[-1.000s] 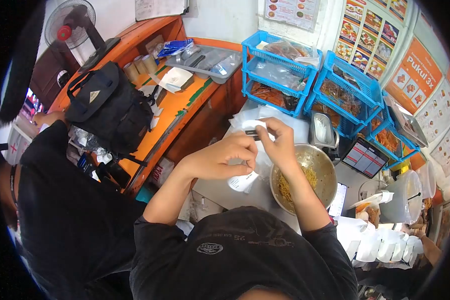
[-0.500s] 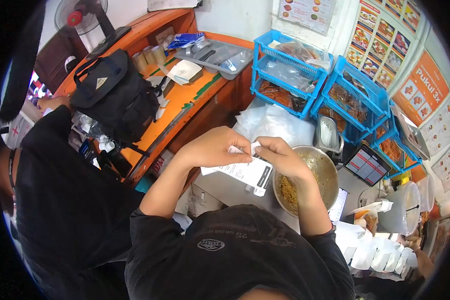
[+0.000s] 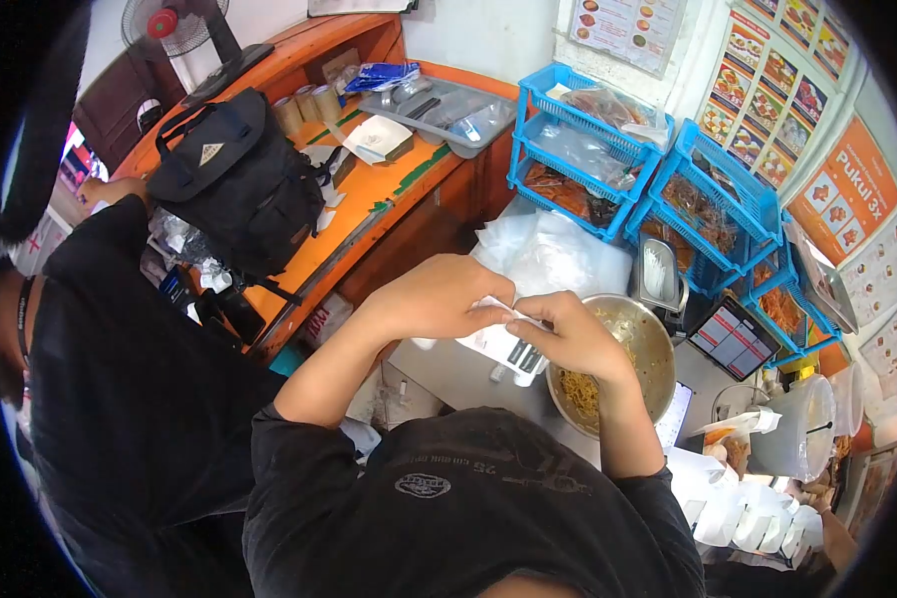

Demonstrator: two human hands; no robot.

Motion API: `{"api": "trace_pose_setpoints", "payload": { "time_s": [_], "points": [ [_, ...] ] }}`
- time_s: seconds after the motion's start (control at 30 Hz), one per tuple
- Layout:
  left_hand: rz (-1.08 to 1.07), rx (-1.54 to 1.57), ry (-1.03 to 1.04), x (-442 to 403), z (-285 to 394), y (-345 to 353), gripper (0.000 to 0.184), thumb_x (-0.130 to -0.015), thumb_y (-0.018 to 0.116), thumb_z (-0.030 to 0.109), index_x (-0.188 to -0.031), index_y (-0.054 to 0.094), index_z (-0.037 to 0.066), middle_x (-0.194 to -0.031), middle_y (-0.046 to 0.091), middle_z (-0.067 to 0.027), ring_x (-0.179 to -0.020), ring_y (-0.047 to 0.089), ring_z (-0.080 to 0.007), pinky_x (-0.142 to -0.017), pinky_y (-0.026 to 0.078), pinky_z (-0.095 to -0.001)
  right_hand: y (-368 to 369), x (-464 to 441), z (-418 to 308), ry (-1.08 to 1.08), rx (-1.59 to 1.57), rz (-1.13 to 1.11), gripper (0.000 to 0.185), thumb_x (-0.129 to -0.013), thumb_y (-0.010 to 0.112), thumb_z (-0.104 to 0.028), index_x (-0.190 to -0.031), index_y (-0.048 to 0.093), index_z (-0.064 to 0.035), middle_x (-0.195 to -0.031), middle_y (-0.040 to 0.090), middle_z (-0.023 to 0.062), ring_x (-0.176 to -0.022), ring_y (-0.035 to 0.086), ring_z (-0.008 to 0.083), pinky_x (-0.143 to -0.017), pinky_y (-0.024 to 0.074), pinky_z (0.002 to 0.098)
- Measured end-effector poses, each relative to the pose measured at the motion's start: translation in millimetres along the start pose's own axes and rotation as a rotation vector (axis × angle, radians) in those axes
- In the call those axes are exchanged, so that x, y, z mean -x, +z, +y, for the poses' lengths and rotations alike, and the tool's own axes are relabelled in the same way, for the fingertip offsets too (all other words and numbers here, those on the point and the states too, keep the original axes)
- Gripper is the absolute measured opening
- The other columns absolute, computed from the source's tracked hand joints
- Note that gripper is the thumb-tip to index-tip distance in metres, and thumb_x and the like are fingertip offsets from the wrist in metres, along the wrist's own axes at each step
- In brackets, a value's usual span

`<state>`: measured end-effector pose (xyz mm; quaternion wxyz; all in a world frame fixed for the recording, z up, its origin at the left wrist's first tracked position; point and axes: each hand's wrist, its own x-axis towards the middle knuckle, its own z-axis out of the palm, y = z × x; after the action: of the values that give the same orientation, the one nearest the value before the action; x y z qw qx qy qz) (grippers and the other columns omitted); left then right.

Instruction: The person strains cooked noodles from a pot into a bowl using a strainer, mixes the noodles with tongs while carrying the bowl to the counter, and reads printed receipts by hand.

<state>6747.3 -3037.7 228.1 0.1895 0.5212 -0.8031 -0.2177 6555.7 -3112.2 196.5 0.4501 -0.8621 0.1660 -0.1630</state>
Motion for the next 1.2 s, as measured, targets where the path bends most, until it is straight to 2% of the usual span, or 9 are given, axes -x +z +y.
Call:
{"api": "trace_pose_setpoints", "payload": {
  "time_s": [0.07,0.17,0.27,0.77,0.87,1.0,1.03,1.17,1.2],
  "points": [
    [-0.026,-0.013,-0.003,0.7,2.1,-3.1,0.012,-0.081,0.058,0.016,-0.081,0.059,0.004,-0.069,0.057,-0.0169,-0.069,0.057,-0.0343,-0.061,0.040,-0.0427,-0.4,-0.7,-1.4,0.035,0.037,-0.017,0.017,-0.080,0.060,-0.011,-0.092,0.064,0.0010,-0.074,0.060,0.0224,-0.065,0.059,0.0345,-0.063,0.0454,0.0350],
    [0.040,-0.014,0.104,-0.5,-2.3,-0.6,0.012,-0.082,0.057,0.015,-0.081,0.059,0.003,-0.068,0.056,-0.0160,-0.068,0.056,-0.0339,-0.061,0.041,-0.0427,3.4,0.0,-1.8,-0.017,-0.020,0.035,0.017,-0.080,0.060,-0.011,-0.091,0.064,0.0010,-0.073,0.060,0.0222,-0.062,0.058,0.0339,-0.061,0.0446,0.0350],
    [0.176,0.003,0.256,-3.8,-13.6,9.1,0.012,-0.083,0.057,0.014,-0.081,0.058,0.002,-0.067,0.056,-0.0152,-0.065,0.056,-0.0335,-0.060,0.041,-0.0417,3.7,0.5,-1.1,-0.015,-0.027,0.064,0.013,-0.082,0.061,-0.008,-0.087,0.063,0.0044,-0.061,0.053,0.0135,-0.058,0.043,0.0091,-0.054,0.0391,0.0289],
    [0.252,0.329,0.078,-3.6,-14.7,27.0,0.017,-0.089,0.055,0.015,-0.080,0.055,0.001,-0.062,0.051,-0.0098,-0.054,0.049,-0.0159,-0.052,0.038,-0.0286,13.9,8.1,-7.0,-0.104,0.045,0.374,0.009,-0.080,0.061,-0.004,-0.082,0.062,0.0041,-0.064,0.058,0.0155,-0.055,0.055,0.0194,-0.055,0.0425,0.0293],
    [0.286,0.276,0.039,-1.4,-19.9,21.4,0.017,-0.089,0.055,0.015,-0.080,0.055,0.001,-0.062,0.052,-0.0087,-0.055,0.050,-0.0145,-0.052,0.038,-0.0276,7.1,13.4,0.0,-0.043,0.081,0.312,0.008,-0.081,0.059,-0.005,-0.078,0.060,0.0022,-0.063,0.055,0.0189,-0.054,0.052,0.0326,-0.052,0.0402,0.0349],
    [0.380,0.299,-0.015,5.6,-32.1,6.5,0.017,-0.088,0.055,0.015,-0.080,0.056,0.001,-0.062,0.053,-0.0062,-0.056,0.049,-0.0108,-0.052,0.038,-0.0264,-9.2,26.7,7.5,0.131,-0.060,0.384,0.010,-0.083,0.058,-0.005,-0.080,0.063,0.0027,-0.054,0.056,0.0089,-0.052,0.056,0.0189,-0.054,0.0442,0.0310],
    [0.363,0.322,-0.023,6.2,-31.7,3.9,0.017,-0.088,0.055,0.015,-0.080,0.056,0.001,-0.062,0.053,-0.0061,-0.056,0.049,-0.0105,-0.053,0.038,-0.0263,-14.9,29.9,7.2,0.282,-0.237,0.284,0.010,-0.083,0.060,-0.005,-0.081,0.063,0.0035,-0.070,0.062,0.0077,-0.071,0.060,0.0137,-0.063,0.0461,0.0284],
    [0.401,0.344,0.135,-6.9,-19.8,16.6,0.015,-0.086,0.059,0.011,-0.077,0.056,0.000,-0.065,0.054,-0.0048,-0.061,0.050,-0.0087,-0.056,0.038,-0.0248,5.8,13.3,15.9,-0.172,-0.369,0.194,0.012,-0.080,0.065,-0.006,-0.085,0.064,0.0049,-0.113,0.054,0.0132,-0.103,0.051,0.0178,-0.080,0.0417,0.0275],
    [0.429,0.323,0.197,-10.5,-16.1,19.5,0.015,-0.085,0.059,0.010,-0.076,0.056,-0.001,-0.066,0.054,-0.0044,-0.062,0.050,-0.0081,-0.056,0.038,-0.0245,13.5,8.8,14.4,-0.193,-0.377,0.205,0.011,-0.080,0.065,-0.005,-0.087,0.064,0.0041,-0.101,0.059,0.0113,-0.092,0.055,0.0166,-0.076,0.0427,0.0266]
  ]
}}
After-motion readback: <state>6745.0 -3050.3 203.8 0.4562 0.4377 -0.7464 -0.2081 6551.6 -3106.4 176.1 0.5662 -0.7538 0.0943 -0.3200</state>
